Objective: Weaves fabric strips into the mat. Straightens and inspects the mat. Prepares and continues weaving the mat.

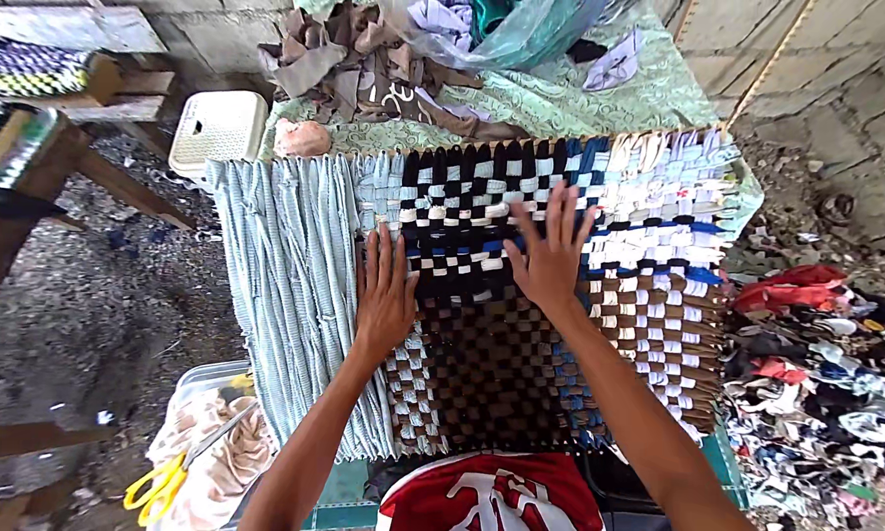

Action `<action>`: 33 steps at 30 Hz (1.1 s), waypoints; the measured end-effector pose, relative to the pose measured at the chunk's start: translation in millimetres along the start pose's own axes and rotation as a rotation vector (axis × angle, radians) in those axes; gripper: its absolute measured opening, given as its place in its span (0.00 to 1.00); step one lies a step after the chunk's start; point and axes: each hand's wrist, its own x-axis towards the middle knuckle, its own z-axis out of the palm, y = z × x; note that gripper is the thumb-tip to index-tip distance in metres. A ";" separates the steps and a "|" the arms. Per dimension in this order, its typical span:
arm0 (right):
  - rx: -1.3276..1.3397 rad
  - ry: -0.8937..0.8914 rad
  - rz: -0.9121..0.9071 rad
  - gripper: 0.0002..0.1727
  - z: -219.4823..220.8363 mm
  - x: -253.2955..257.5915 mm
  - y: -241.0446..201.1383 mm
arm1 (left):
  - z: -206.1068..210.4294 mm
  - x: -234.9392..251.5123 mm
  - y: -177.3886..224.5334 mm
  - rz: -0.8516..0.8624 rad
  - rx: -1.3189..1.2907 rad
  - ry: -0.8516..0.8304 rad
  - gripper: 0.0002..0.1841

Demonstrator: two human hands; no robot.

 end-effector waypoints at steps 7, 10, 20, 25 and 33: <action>0.411 -0.203 -0.714 0.26 35.2 -17.7 -69.3 | 8.2 -0.1 -2.2 0.008 -0.005 0.008 0.36; 0.421 0.154 -0.338 0.18 16.7 14.2 -56.5 | 7.1 -3.0 -6.0 0.039 -0.006 0.000 0.36; 0.138 0.368 0.221 0.36 2.2 109.1 -54.7 | 16.4 -3.4 -2.6 0.000 0.005 0.028 0.37; 0.149 0.358 0.227 0.33 2.6 114.9 -48.4 | 17.5 -4.3 -5.4 -0.013 0.012 0.013 0.37; 0.384 0.321 0.098 0.22 -7.8 99.5 0.8 | 17.6 -5.5 -6.7 -0.015 0.001 0.012 0.37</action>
